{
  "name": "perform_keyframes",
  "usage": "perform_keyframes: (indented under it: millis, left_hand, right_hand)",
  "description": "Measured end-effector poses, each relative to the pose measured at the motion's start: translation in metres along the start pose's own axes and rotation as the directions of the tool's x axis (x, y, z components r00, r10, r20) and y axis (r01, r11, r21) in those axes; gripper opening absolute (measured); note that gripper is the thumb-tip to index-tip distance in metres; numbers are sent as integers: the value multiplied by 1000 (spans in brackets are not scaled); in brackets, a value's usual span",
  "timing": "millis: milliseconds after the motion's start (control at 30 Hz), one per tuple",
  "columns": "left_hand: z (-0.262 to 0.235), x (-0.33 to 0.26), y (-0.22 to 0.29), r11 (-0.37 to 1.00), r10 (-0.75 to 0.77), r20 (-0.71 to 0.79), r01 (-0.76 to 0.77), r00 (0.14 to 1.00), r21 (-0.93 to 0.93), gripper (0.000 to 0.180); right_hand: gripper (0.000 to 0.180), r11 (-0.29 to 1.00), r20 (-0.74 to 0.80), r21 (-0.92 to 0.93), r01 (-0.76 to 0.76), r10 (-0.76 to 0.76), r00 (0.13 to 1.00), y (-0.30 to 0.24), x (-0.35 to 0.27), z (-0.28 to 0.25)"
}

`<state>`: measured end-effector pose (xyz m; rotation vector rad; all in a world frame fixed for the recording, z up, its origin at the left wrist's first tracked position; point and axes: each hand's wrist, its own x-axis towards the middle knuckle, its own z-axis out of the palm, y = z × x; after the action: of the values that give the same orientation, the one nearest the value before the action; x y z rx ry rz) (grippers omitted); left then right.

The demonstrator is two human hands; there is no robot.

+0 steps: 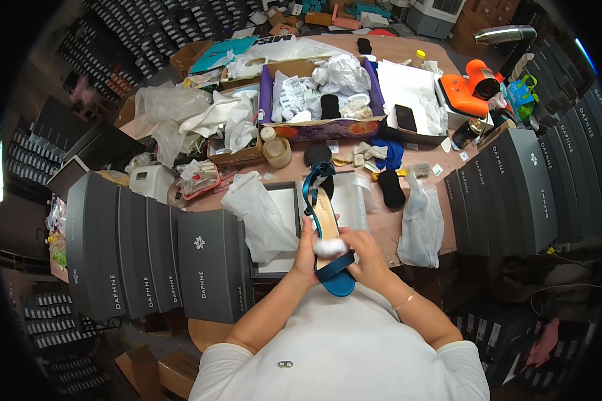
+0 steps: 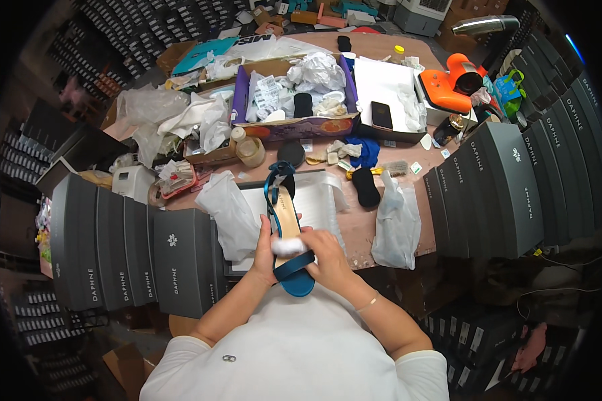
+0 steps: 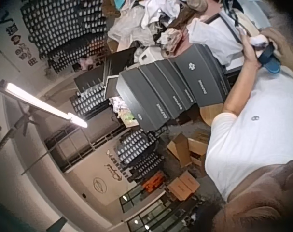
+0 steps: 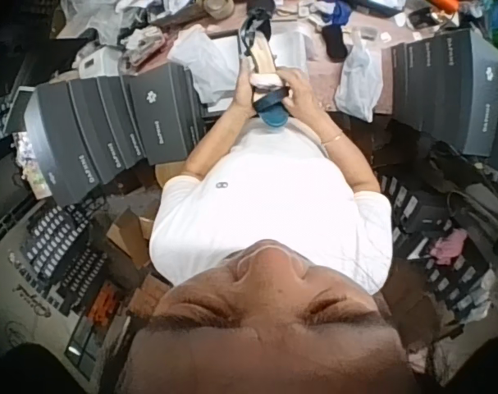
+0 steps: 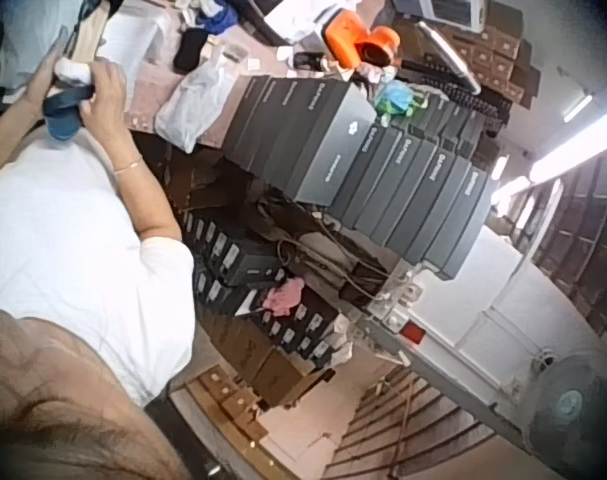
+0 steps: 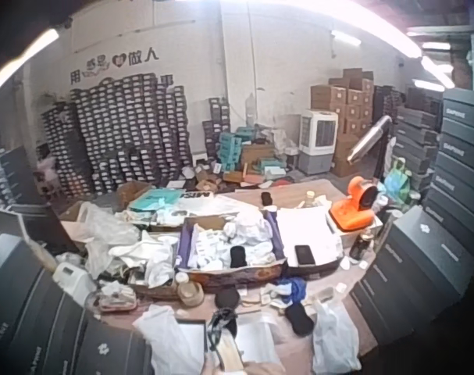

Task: Packaging high-heeled shoes into boxes with protective wrapping and labels.

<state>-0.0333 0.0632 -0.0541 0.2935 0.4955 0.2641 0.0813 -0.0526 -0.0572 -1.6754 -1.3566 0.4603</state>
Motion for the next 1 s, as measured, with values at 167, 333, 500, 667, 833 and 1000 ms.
perform_keyframes:
  millis: [167, 333, 500, 667, 833, 1000]
  left_hand:
    - [-10, -3, -7, 924, 264, -13, -249, 965, 291, 58]
    - [-9, -5, -5, 702, 544, 109, -523, 832, 484, 61]
    - [-8, -7, 2, 894, 365, 4, -352, 931, 278, 60]
    - [-18, -4, 9, 990, 39, 22, -36, 999, -137, 50]
    - [-34, -7, -2, 984, -66, 104, 82, 992, -155, 55]
    - [-29, -9, -12, 981, -138, 136, 154, 981, -117, 60]
  right_hand:
    - [55, 987, 98, -161, -22, 38, 994, -1, 15, 6]
    - [87, 913, 73, 311, -263, 253, 965, -7, -11, 34]
    - [78, 985, -78, 55, -163, 167, 983, 5, 11, 24]
    - [45, 956, 120, -246, 158, -132, 984, -40, 25, -2]
    - [23, 966, 371, -62, 250, -210, 905, -52, 23, -22]
    - [29, 966, 471, 15, 257, -234, 850, -50, 19, -10]
